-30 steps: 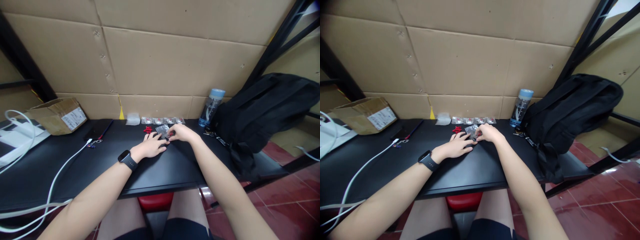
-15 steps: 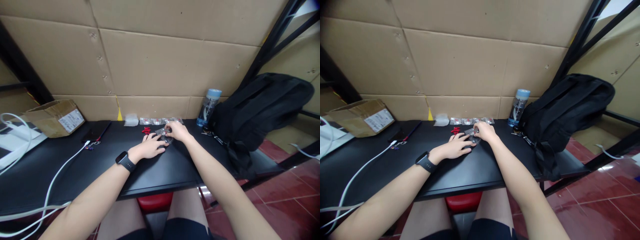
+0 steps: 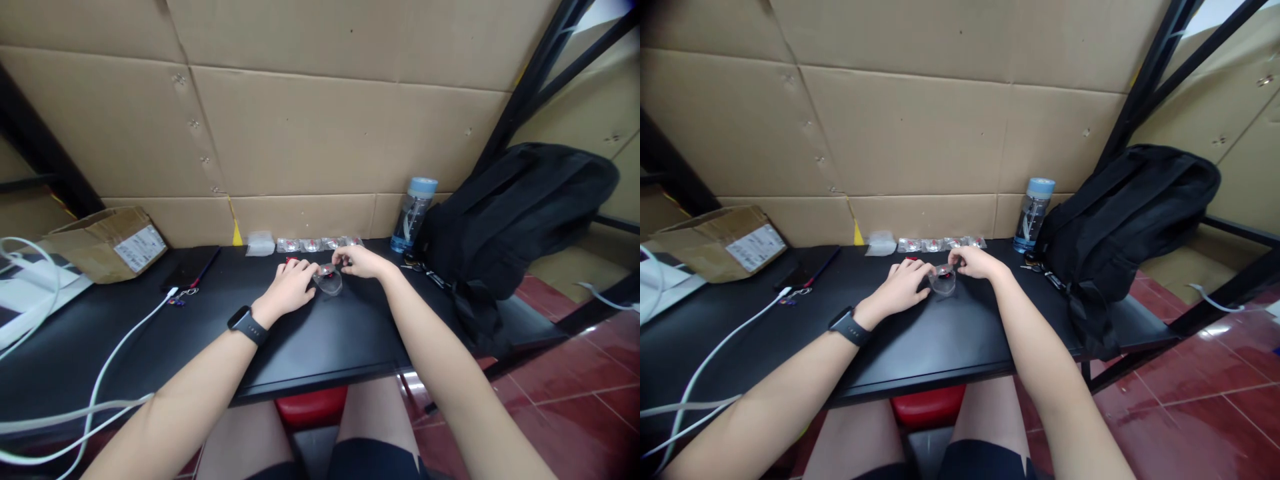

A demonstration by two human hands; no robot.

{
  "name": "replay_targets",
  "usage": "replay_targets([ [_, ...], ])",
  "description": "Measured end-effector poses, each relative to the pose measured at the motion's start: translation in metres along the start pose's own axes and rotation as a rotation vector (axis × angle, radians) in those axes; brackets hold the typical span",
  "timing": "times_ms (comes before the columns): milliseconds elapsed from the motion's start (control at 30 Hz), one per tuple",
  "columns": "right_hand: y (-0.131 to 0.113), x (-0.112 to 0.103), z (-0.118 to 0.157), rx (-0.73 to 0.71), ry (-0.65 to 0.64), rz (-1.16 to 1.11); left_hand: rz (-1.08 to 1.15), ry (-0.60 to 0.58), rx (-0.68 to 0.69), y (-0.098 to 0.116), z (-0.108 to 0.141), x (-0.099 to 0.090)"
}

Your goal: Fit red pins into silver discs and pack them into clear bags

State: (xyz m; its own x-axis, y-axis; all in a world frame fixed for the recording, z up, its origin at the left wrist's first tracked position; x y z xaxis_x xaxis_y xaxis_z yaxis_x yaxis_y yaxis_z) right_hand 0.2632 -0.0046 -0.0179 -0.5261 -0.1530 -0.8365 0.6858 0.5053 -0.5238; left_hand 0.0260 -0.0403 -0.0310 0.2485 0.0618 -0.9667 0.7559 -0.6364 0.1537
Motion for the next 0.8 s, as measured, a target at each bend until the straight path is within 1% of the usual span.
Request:
replay_targets([
  [67, 0.003, 0.003, 0.0, 0.024, -0.046, 0.003, 0.0, 0.031, -0.009, 0.0, -0.004, 0.005],
  [133, 0.005, 0.004, -0.001, -0.009, -0.063, 0.005, 0.024, 0.066, -0.027, 0.0, -0.007, 0.007],
  [233, 0.006, 0.002, -0.002, -0.076, -0.05, 0.032, 0.095, 0.113, -0.096, -0.002, -0.009, 0.003],
  [333, 0.006, 0.0, -0.002, -0.064, -0.062, 0.021, 0.196, 0.127, -0.193, -0.004, -0.008, -0.003],
  [400, 0.004, 0.002, -0.003, -0.03, -0.075, 0.03, 0.234, 0.131, -0.261, -0.006, -0.009, -0.004],
  [467, 0.003, 0.006, -0.004, 0.035, -0.059, 0.077, 0.233, 0.136, -0.313, -0.008, -0.011, -0.001],
  [567, 0.0, 0.013, -0.006, 0.22, 0.032, 0.182, 0.179, 0.141, -0.34, -0.009, -0.014, 0.008],
  [600, -0.001, 0.014, -0.007, 0.253, 0.081, 0.209, 0.15, 0.145, -0.34, -0.01, -0.015, 0.011],
  [633, -0.003, 0.014, -0.007, 0.246, 0.131, 0.228, 0.121, 0.15, -0.338, -0.01, -0.016, 0.014],
  [667, -0.005, 0.014, -0.007, 0.196, 0.175, 0.236, 0.094, 0.155, -0.333, -0.01, -0.016, 0.016],
  [700, -0.007, 0.014, -0.008, 0.117, 0.205, 0.232, 0.072, 0.159, -0.326, -0.009, -0.016, 0.018],
  [733, -0.01, 0.015, -0.008, 0.027, 0.211, 0.218, 0.055, 0.163, -0.321, -0.01, -0.016, 0.019],
  [800, -0.016, 0.016, -0.009, -0.102, 0.149, 0.179, 0.04, 0.172, -0.315, -0.01, -0.016, 0.02],
])
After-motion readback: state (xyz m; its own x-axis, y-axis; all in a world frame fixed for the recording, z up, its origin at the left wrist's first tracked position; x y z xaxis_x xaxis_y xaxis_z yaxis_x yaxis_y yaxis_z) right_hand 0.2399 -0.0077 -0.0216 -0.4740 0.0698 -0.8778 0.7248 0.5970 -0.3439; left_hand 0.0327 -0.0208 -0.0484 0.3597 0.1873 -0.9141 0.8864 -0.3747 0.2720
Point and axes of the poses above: each hand's wrist, its own z-axis away from the middle knuckle, its own x-axis out of the palm, y = z × x, the point moved 1 cm from there along -z, towards the middle knuckle
